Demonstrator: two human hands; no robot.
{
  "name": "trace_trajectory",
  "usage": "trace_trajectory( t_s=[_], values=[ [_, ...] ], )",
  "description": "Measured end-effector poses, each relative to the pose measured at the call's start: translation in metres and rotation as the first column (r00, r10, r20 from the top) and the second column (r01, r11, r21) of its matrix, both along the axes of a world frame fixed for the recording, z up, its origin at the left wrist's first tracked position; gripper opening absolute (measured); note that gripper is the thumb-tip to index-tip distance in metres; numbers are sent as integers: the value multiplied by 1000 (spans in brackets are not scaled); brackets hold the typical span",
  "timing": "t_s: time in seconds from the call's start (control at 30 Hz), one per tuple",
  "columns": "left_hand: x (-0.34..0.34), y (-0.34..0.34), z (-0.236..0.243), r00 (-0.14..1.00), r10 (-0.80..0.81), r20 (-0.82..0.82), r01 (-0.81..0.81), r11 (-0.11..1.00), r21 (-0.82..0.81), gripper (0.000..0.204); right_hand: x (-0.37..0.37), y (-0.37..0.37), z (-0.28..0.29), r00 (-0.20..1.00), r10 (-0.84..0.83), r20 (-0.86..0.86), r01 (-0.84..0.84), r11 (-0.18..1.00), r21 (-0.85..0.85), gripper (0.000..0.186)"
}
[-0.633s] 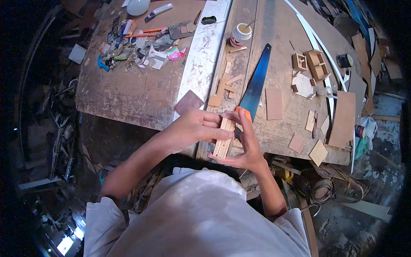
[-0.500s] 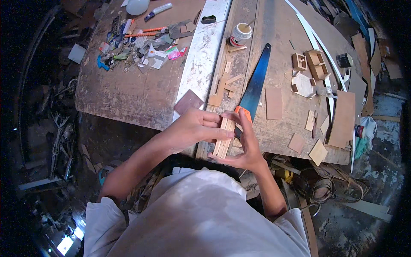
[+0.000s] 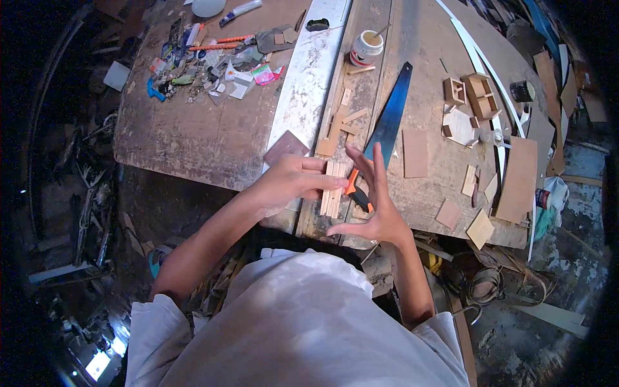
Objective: Sanding the edges of small wooden pieces and assembling them together at a workshop bench.
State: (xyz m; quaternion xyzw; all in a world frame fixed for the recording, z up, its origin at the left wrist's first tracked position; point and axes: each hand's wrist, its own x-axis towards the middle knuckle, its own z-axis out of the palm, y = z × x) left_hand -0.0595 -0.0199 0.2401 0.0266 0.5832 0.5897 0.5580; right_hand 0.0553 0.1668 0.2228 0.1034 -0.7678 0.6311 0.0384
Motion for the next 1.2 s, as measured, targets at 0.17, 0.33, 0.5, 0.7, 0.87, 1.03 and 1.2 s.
trace_trajectory(
  t_s=[0.17,0.33,0.5,0.7,0.87,1.03,1.2],
  values=[
    [-5,2,9,991,-98,-89,92,993,-70,34,1,-1,-9,998,9,55,-5,997,-78,144],
    [7,-1,0,946,48,-320,-23,996,83,35,-11,13,-32,997,-38,71,59,945,-322,111],
    [12,-1,17,393,11,-920,56,998,35,34,-48,44,-94,922,-323,215,280,938,205,60],
    [11,3,27,168,150,-974,80,983,165,38,-102,75,-172,965,-178,-194,263,609,749,60],
    [9,-5,33,281,121,-952,31,990,135,37,-112,96,-198,980,102,-169,111,425,898,46],
    [16,-9,32,722,307,-620,-222,952,213,33,-121,90,-196,990,29,-140,100,555,826,35],
    [5,-9,30,903,410,-126,-392,908,149,36,-124,93,-193,993,17,-120,87,598,796,33]
  ],
)
